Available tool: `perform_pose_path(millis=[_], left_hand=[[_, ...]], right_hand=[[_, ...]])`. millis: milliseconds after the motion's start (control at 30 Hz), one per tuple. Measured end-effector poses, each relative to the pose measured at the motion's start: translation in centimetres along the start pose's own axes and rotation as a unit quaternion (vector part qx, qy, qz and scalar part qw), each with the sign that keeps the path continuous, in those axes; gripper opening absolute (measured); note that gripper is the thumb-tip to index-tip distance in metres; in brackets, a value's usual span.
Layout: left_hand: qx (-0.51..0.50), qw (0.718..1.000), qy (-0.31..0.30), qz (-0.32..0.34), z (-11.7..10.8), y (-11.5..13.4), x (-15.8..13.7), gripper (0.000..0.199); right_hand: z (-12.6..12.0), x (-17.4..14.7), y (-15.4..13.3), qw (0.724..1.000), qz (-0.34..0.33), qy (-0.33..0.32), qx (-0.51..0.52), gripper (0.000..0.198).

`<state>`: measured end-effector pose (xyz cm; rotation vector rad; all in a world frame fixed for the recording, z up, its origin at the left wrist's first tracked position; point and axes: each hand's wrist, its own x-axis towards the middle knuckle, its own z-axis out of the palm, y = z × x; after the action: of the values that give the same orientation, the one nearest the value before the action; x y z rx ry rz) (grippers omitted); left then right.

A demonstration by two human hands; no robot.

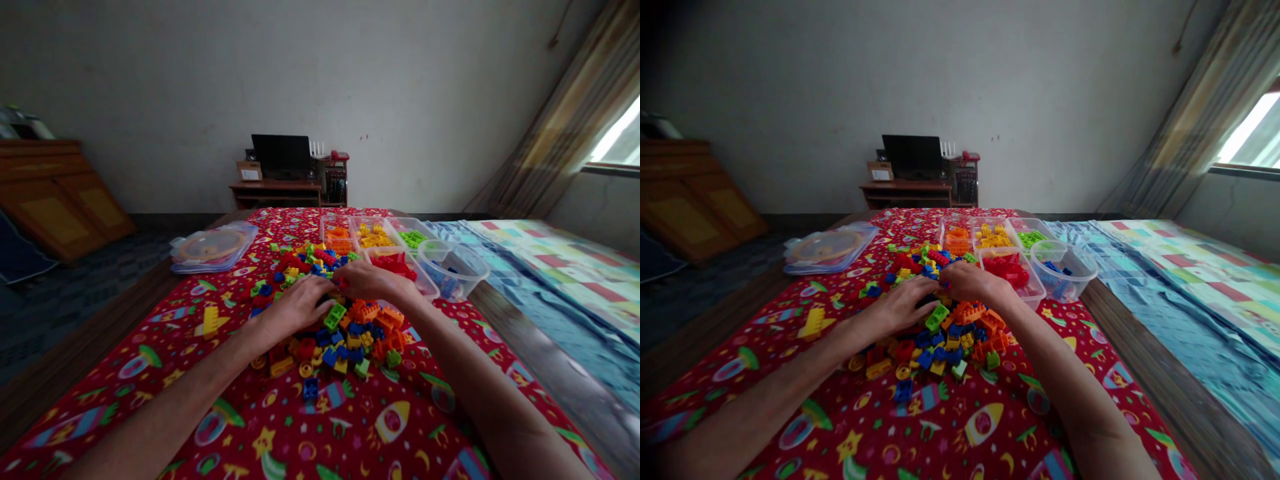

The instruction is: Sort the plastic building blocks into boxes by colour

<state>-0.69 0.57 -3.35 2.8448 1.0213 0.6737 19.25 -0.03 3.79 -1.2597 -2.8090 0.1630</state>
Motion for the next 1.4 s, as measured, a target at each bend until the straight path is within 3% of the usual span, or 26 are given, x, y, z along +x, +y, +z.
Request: perform_pose_path(millis=[133, 300, 500, 700, 833, 933, 1067, 1167, 1267, 1333, 1400], left_hand=[[-0.009, 1.0, 0.016, -0.024, 0.6, 0.6, 0.0, 0.024], [-0.09, 0.987, 0.014, -0.132, -1.2, 1.5, 1.1, 0.016], [-0.205, 0.957, 0.057, -0.196, -2.5, 0.4, 1.4, 0.039], [-0.207, 0.954, 0.068, -0.204, -2.8, 0.0, 1.1, 0.049], [-0.13, 0.964, 0.083, -0.214, -3.4, 0.0, 1.0, 0.046], [-0.098, 0.976, 0.061, -0.184, -3.6, -0.3, 1.0, 0.039], [-0.074, 0.994, -0.012, -0.076, -3.3, -0.5, 1.0, 0.027], [-0.053, 0.997, -0.057, -0.013, -2.8, -0.7, 0.8, 0.022], [-0.04, 0.997, -0.067, 0.0, -2.5, -0.9, 0.7, 0.021], [-0.038, 0.997, -0.065, -0.002, -2.7, -1.0, 0.7, 0.022], [-0.04, 0.997, -0.068, -0.008, -3.0, -1.0, 0.6, 0.021]], right_hand=[[-0.1, 0.4, 0.4, 0.998, -0.008, 0.02, 0.057, 0.033], [-0.4, 0.3, 0.9, 0.993, 0.016, 0.054, 0.104, 0.036], [0.0, 0.5, 0.8, 0.979, -0.019, 0.054, 0.196, 0.033], [0.0, 0.6, 0.2, 0.979, -0.03, 0.143, 0.141, 0.019], [-0.5, 0.1, 1.4, 0.975, 0.025, 0.194, 0.102, 0.017], [-1.2, -0.5, 2.8, 0.971, 0.074, 0.219, 0.065, 0.021], [-2.1, -1.2, 4.5, 0.962, 0.139, 0.231, 0.038, 0.03], [-2.5, -1.8, 5.8, 0.968, 0.162, 0.191, 0.028, 0.031], [-2.2, -1.9, 7.3, 0.971, 0.171, 0.161, 0.046, 0.029], [-1.5, -1.4, 8.4, 0.957, 0.2, 0.197, 0.077, 0.027], [-0.6, -0.6, 9.5, 0.922, 0.241, 0.272, 0.135, 0.023]])
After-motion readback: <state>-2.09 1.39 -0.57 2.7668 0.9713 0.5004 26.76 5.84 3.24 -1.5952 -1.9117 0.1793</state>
